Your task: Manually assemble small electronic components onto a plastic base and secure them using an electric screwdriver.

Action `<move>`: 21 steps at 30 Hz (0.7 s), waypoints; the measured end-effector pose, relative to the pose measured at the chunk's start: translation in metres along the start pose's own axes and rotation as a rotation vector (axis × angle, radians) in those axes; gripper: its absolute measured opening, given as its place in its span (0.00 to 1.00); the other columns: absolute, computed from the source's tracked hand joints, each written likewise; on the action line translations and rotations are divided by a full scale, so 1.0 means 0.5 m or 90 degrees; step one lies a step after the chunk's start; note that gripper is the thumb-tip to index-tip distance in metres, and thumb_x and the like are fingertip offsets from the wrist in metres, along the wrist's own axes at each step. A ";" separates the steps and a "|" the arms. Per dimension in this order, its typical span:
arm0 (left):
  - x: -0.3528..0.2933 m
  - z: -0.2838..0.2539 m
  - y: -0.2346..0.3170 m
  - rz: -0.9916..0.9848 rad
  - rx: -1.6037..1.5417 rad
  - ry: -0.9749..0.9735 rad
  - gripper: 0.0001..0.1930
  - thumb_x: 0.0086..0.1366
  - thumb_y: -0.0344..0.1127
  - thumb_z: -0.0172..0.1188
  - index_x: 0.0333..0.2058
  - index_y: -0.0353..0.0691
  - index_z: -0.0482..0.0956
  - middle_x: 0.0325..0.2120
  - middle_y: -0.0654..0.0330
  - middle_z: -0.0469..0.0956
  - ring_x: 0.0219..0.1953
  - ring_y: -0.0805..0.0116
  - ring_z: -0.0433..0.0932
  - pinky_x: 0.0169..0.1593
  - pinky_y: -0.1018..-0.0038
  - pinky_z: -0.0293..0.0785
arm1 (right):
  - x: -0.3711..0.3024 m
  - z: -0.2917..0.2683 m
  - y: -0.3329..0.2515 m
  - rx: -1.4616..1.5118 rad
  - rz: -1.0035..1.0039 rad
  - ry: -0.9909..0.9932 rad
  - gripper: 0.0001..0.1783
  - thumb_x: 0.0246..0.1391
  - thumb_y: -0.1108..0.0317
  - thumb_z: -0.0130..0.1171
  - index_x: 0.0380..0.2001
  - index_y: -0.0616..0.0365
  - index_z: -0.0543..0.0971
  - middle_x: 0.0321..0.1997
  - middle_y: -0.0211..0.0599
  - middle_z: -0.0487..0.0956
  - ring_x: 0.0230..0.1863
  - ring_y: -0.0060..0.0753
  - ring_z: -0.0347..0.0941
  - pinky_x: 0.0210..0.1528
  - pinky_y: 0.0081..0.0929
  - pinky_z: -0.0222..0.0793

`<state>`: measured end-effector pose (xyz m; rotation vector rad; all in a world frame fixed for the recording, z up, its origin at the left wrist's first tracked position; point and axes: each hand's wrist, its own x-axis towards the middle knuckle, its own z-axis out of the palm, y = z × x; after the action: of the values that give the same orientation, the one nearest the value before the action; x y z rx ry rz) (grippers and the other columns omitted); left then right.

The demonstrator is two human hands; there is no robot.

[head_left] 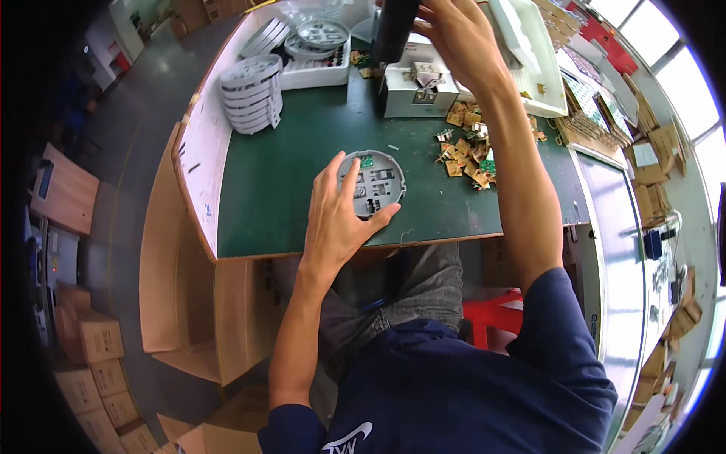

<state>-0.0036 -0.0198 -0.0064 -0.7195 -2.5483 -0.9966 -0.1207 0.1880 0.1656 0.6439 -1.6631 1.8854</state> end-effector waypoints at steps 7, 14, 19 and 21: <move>0.000 -0.012 0.009 0.013 0.029 -0.045 0.46 0.55 0.61 0.71 0.62 0.30 0.72 0.67 0.46 0.63 0.66 0.47 0.65 0.67 0.56 0.64 | -0.014 -0.013 -0.047 0.029 0.090 0.030 0.23 0.64 0.52 0.63 0.48 0.64 0.76 0.38 0.39 0.81 0.34 0.24 0.78 0.36 0.25 0.77; 0.003 -0.009 0.009 0.005 0.019 -0.044 0.47 0.55 0.64 0.71 0.61 0.29 0.72 0.66 0.47 0.64 0.65 0.46 0.66 0.67 0.55 0.64 | 0.030 -0.074 0.037 -0.156 -0.033 0.136 0.13 0.62 0.60 0.63 0.34 0.60 0.76 0.22 0.27 0.75 0.21 0.19 0.70 0.24 0.22 0.66; -0.002 -0.011 0.009 0.006 0.014 -0.039 0.47 0.55 0.64 0.71 0.61 0.30 0.73 0.66 0.48 0.64 0.64 0.46 0.66 0.66 0.55 0.64 | 0.033 -0.073 0.071 -0.217 -0.054 0.094 0.11 0.61 0.63 0.63 0.31 0.59 0.75 0.20 0.25 0.74 0.19 0.18 0.68 0.22 0.21 0.64; -0.002 -0.009 0.008 0.007 0.016 -0.038 0.47 0.55 0.64 0.71 0.61 0.30 0.72 0.66 0.48 0.64 0.64 0.46 0.66 0.66 0.54 0.64 | 0.021 -0.082 0.069 -0.214 -0.038 0.087 0.11 0.61 0.63 0.63 0.34 0.60 0.76 0.20 0.25 0.74 0.19 0.18 0.68 0.22 0.21 0.64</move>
<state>0.0001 -0.0205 -0.0015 -0.7662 -2.6012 -0.9506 -0.1517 0.2263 0.1419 0.4130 -1.7937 1.5222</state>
